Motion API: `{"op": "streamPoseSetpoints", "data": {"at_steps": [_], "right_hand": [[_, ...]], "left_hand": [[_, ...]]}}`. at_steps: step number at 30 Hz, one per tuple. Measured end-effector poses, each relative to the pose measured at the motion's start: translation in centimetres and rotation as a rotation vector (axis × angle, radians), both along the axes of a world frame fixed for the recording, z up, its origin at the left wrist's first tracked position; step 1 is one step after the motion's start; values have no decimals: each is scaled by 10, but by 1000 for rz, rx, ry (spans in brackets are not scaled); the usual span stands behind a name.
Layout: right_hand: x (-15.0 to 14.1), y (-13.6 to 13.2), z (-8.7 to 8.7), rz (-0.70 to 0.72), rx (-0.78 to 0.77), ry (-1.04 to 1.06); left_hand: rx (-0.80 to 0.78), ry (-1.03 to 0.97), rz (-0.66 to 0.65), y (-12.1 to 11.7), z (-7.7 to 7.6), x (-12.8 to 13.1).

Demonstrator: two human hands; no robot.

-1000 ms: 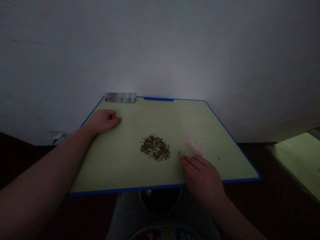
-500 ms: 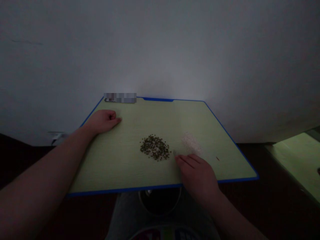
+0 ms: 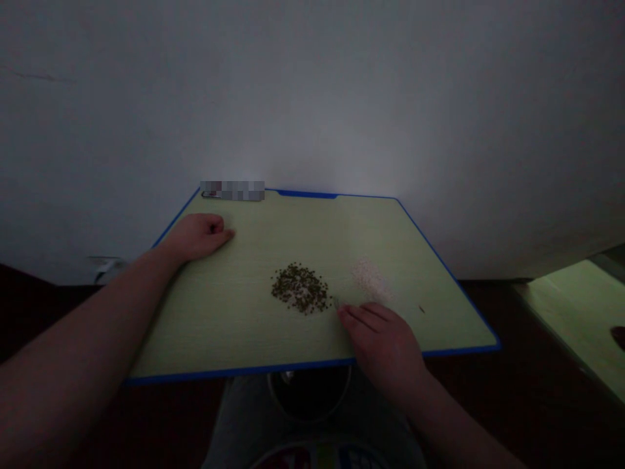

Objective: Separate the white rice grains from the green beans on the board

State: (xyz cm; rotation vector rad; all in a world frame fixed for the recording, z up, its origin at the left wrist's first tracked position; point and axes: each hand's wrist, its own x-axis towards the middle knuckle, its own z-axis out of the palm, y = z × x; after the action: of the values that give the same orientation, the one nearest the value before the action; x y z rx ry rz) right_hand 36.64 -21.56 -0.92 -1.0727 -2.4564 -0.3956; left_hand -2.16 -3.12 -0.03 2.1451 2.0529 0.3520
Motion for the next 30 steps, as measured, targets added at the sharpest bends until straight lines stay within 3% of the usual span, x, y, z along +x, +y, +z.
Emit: {"op": "streamPoseSetpoints", "data": {"at_steps": [7, 17, 30], "right_hand": [[4, 29, 4, -93, -1, -6], [1, 11, 15, 31, -47, 166], [1, 18, 18, 73, -183, 336]], "left_hand": [[21, -20, -16, -2, 0, 0], [23, -18, -27, 1, -2, -2], [16, -31, -11, -1, -1, -2]]}}
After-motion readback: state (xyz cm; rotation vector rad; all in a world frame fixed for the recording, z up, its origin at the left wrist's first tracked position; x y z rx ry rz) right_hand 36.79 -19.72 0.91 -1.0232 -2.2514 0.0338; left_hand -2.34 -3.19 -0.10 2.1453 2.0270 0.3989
